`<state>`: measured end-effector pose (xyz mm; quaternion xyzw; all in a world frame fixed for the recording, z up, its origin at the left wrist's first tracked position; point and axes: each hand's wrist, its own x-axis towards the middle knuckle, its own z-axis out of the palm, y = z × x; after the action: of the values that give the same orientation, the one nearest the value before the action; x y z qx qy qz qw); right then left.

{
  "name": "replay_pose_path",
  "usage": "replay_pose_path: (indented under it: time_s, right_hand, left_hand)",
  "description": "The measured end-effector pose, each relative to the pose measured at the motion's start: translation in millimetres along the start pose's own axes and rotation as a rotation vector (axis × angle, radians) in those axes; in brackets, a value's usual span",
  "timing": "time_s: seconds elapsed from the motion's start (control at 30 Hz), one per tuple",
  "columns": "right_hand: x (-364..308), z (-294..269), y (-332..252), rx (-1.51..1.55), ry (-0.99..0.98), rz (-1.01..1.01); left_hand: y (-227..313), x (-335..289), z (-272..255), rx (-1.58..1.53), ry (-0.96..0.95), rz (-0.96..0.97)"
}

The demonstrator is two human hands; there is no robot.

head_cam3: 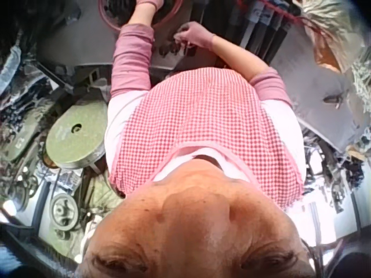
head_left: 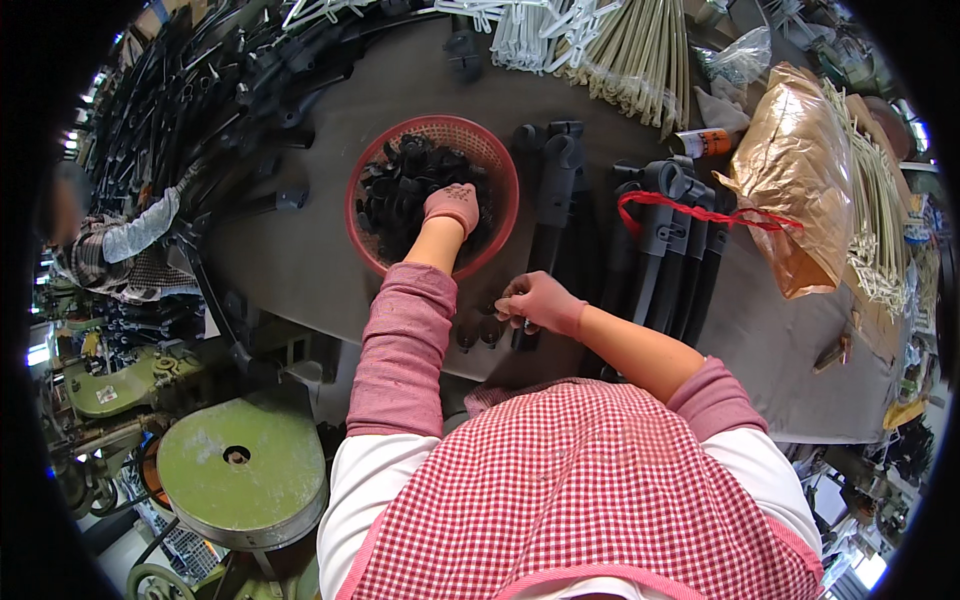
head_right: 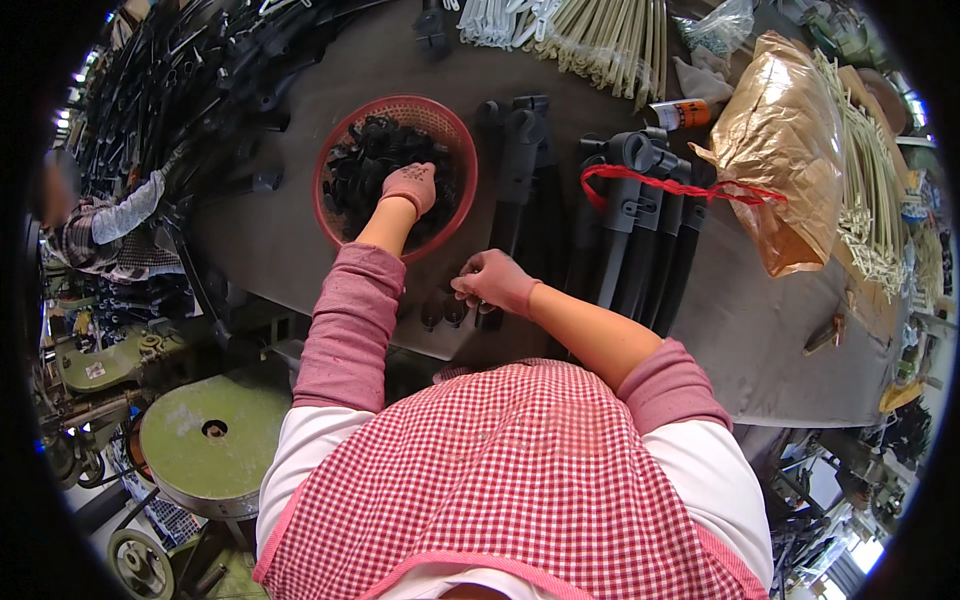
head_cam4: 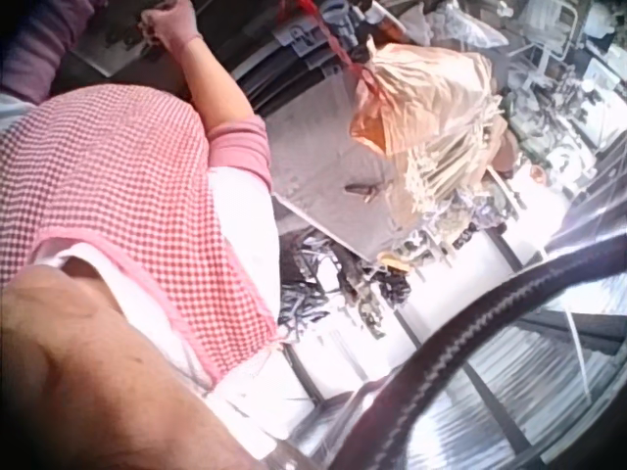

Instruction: The person repeatedly picks small black plastic parts from a red basket and inserts metal fasteners into them. They then place the assembled units into a green machine and press a lever to process them. The person continues this cycle, handling parts one at a time.

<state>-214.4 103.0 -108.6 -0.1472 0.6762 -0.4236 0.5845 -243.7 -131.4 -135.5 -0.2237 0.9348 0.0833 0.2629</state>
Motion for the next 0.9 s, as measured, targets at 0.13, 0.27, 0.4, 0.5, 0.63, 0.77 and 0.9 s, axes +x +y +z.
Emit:
replay_pose_path:
  time_s: [0.13,0.27,0.4,0.5,0.63,0.77,0.9]
  right_hand:
    - [-33.6,-21.0,-14.4,0.220,0.015,-0.002]
    - [-54.8,-35.4,-17.9,0.387,0.049,-0.086]
    - [-67.4,-41.8,-36.3,0.505,0.055,-0.171]
    - [-80.0,-34.8,-59.0,0.537,0.088,-0.302]
    - [-95.3,-18.0,-87.2,0.433,0.241,-0.438]
    - [-94.8,0.4,-99.6,0.465,0.313,-0.632]
    - [-96.8,7.1,-98.9,0.224,0.272,-0.674]
  left_hand:
    - [-4.7,8.9,-14.1,0.061,0.001,0.091]
    - [-25.6,-10.8,-16.9,-0.268,0.233,0.123]
    - [-31.5,-55.7,-13.3,-1.310,0.283,0.151]
    - [-11.4,-101.5,-14.7,-2.050,0.192,0.193]
    - [12.9,-167.9,-27.3,-2.080,0.232,0.284]
    - [25.1,-210.3,-38.8,-1.971,0.266,0.331]
    - [31.9,-235.5,-35.7,-1.931,0.263,0.359]
